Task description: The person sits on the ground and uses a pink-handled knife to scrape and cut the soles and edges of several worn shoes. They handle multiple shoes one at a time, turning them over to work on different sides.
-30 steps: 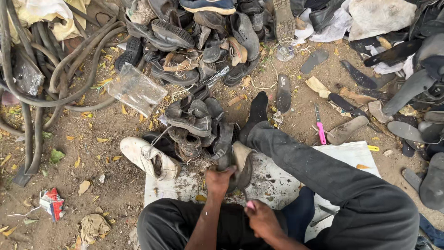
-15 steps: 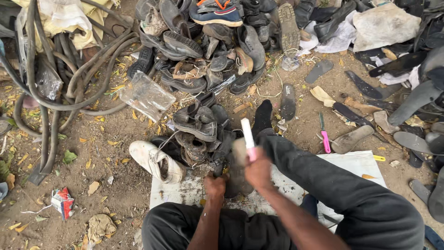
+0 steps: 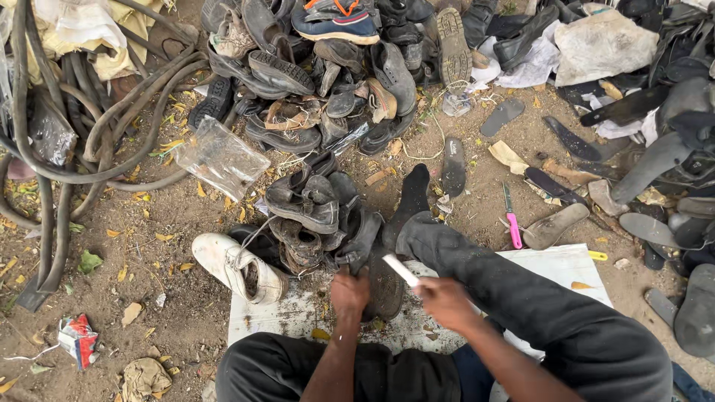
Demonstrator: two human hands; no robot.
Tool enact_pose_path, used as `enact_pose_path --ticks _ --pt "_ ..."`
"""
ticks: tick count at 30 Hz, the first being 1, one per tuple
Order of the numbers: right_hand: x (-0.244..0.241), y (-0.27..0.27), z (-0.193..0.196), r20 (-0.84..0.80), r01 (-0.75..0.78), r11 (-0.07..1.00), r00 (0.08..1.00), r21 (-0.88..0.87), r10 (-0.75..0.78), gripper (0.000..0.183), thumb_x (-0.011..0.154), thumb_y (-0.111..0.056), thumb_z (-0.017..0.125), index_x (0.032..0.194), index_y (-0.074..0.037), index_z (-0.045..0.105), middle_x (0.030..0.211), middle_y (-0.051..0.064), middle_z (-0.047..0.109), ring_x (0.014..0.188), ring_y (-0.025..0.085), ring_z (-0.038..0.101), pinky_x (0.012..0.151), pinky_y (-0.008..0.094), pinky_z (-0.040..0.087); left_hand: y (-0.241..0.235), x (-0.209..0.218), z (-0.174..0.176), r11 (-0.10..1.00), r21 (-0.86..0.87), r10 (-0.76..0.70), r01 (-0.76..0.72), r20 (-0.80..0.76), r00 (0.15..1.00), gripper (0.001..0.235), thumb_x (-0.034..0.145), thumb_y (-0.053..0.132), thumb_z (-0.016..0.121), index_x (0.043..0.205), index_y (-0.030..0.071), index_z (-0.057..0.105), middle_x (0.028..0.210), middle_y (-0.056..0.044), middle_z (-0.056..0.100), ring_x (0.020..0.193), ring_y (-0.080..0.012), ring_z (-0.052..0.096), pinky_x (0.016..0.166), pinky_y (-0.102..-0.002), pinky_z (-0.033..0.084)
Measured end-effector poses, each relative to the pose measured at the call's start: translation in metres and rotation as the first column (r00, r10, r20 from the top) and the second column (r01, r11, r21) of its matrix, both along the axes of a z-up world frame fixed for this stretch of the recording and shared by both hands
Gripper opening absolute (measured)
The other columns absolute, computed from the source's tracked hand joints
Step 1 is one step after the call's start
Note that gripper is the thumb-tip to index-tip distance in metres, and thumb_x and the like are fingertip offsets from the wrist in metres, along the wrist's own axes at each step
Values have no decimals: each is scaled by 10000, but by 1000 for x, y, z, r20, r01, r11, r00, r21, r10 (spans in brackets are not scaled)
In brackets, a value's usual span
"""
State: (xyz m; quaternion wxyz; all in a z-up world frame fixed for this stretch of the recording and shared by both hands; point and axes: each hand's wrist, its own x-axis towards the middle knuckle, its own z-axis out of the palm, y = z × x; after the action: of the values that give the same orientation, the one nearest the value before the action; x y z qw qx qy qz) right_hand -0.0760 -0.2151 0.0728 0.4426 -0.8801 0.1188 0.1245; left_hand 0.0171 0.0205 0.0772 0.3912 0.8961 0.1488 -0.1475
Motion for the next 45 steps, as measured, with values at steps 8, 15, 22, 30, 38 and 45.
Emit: enact_pose_path --ticks 8,15,22,30,38,45 --pt "83 101 -6 -61 -116 955 993 -272 103 269 1036 -213 495 1180 -104 696 1001 193 744 846 340 743 778 467 573 6 -4 -57 989 -101 138 -111 319 938 387 787 350 787 885 -23 757 815 -279 738 761 -440 728 761 -510 565" --pt "29 94 -13 61 -310 908 939 -283 340 283 874 -77 557 1112 -30 703 954 227 721 794 376 727 701 463 585 4 -9 -47 974 -134 212 -181 267 940 370 808 311 738 961 -25 727 791 -242 737 697 -422 722 697 -510 566" --pt "28 93 -14 -2 -373 881 921 -291 389 194 860 -123 590 900 -32 757 872 217 707 808 386 686 736 483 560 8 -42 -29 959 -61 279 -277 369 886 328 899 293 701 951 -30 719 807 -241 740 738 -398 720 717 -493 569" --pt "-95 47 59 -85 -498 865 866 -59 493 275 984 -212 582 1173 -82 735 855 200 701 806 412 668 722 519 514 95 -66 15 866 -156 499 -474 319 806 266 946 195 665 1103 -20 681 908 -198 753 806 -325 727 775 -455 579" --pt "-77 49 -15 179 -174 961 960 -216 214 238 999 -224 626 919 -2 658 783 179 659 789 345 668 714 432 516 -85 -64 156 662 -631 3 404 541 841 326 970 172 522 1253 43 619 1086 -63 745 931 -185 715 746 -315 603" --pt "-72 17 -16 456 -91 958 889 272 -45 275 945 -182 595 1159 -15 639 1002 187 674 928 305 642 833 417 511 -101 -68 138 824 -270 -111 498 786 609 353 892 269 765 1163 48 720 1085 -142 745 1014 -294 725 904 -425 592"
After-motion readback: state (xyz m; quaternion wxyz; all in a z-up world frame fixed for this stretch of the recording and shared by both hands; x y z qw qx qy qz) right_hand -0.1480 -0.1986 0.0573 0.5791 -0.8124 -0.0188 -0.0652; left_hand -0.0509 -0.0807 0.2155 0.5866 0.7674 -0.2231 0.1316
